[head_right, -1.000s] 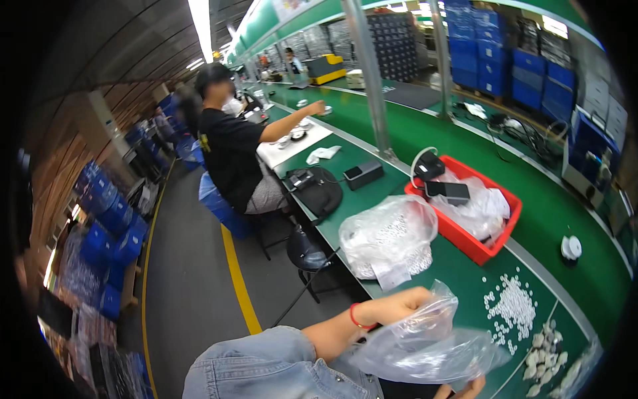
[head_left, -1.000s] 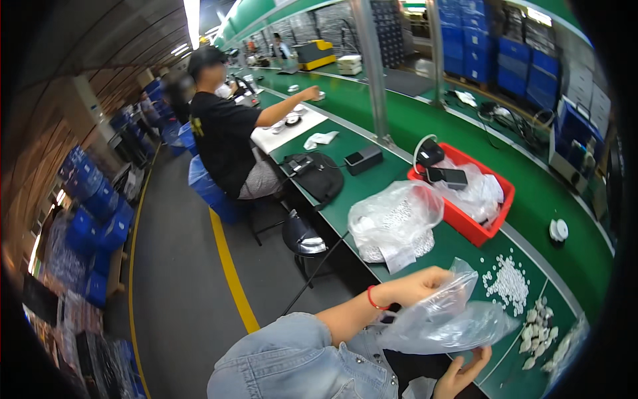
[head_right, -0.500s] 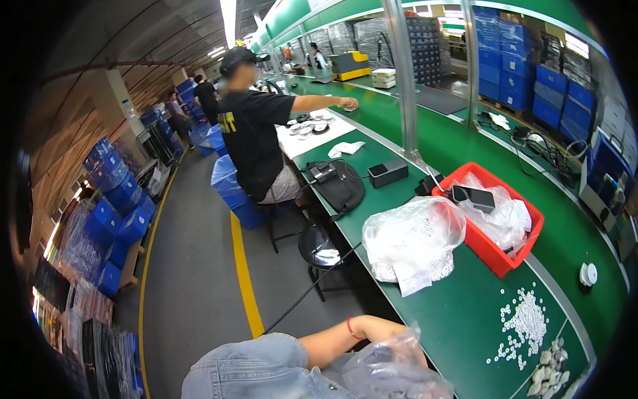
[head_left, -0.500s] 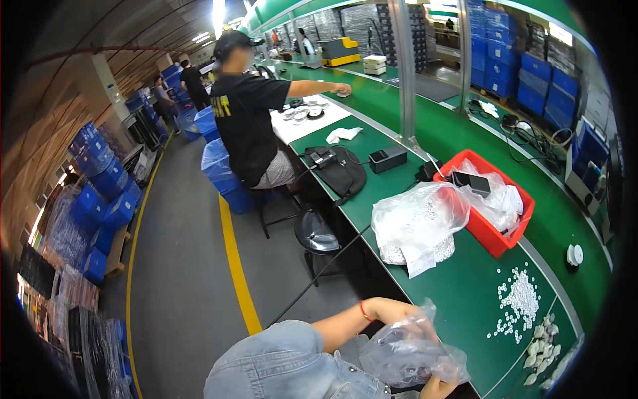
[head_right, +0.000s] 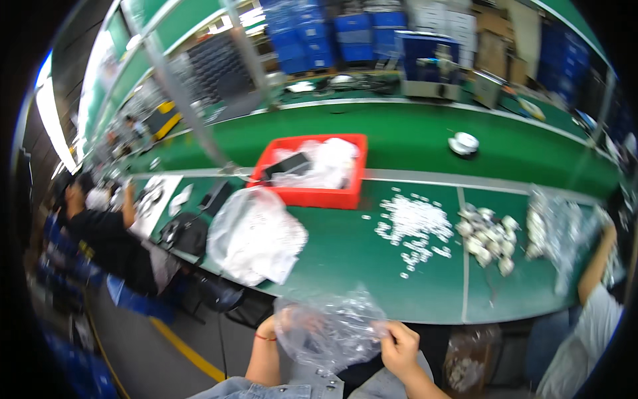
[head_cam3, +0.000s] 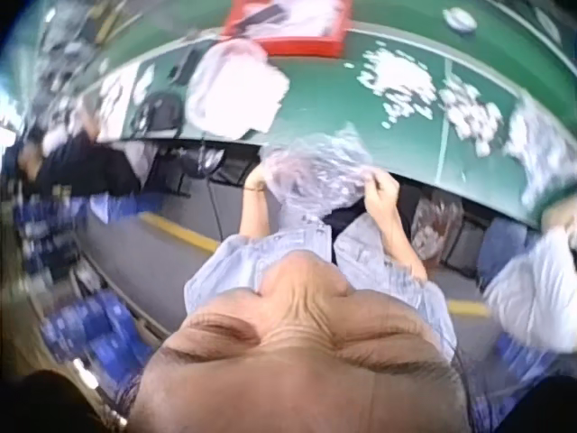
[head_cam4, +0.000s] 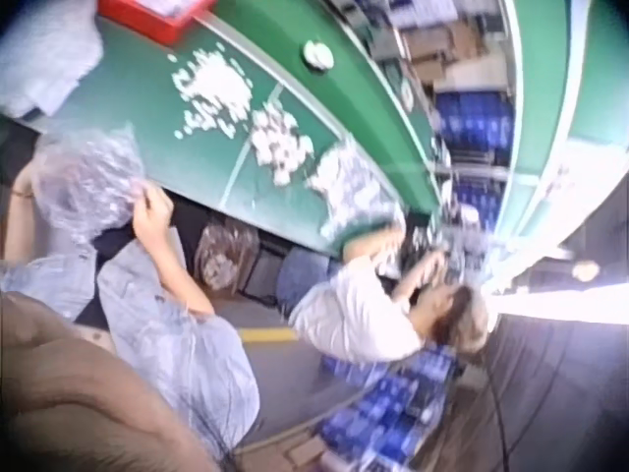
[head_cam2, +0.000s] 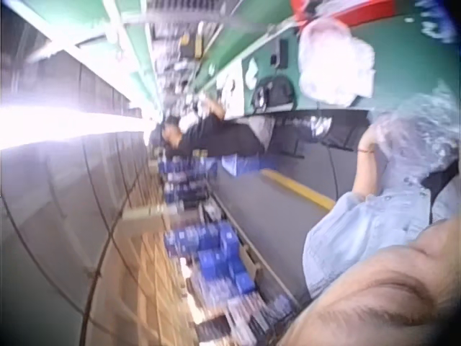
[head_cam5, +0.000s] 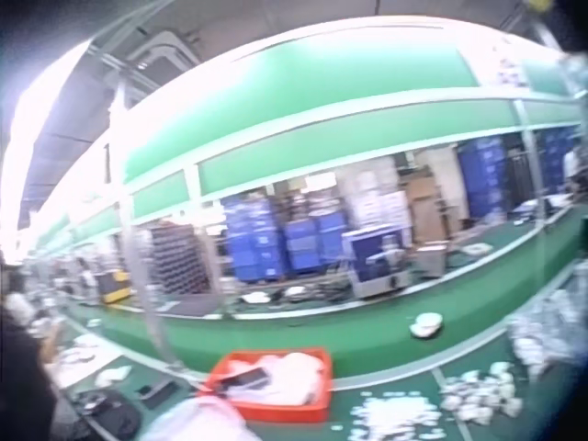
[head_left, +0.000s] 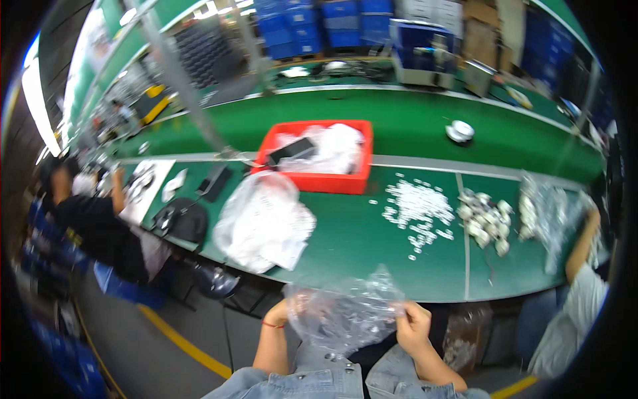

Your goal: The person assembles small white electronic components by hand at a factory workstation. They pick up a white plastic housing, insert a small white washer, and place the assembled unit into a clear plastic bag. The process is repeated continuously with components from a pile on the green table.

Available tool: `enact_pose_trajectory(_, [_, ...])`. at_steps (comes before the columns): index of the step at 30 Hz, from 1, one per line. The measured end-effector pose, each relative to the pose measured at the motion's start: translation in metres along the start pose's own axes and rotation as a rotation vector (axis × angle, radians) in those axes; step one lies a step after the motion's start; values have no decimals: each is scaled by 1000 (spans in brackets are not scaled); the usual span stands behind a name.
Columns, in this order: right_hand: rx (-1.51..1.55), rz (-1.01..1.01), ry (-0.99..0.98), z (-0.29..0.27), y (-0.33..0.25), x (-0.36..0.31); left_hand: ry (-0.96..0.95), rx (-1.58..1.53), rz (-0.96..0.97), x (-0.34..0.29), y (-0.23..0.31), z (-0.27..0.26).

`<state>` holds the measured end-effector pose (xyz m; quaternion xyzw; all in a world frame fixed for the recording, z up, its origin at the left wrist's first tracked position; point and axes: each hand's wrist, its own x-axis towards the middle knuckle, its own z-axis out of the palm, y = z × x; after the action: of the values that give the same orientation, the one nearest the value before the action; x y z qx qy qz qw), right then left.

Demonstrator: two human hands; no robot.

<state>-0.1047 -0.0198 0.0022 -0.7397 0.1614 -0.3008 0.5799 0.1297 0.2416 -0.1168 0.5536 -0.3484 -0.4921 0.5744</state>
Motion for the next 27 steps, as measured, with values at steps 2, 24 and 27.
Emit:
enact_pose_trajectory(2, [30, -17, 6, -3, -5, 2, -2, -354, -47, 3, -11, -5])
enact_pose_trajectory(24, [-117, -80, -385, -14, 49, -35, 154, -189, -471, 115, -49, 115])
enact_pose_trajectory(27, [-214, -100, -370, -23, 58, -43, 84, -152, -466, 122, -46, 121])
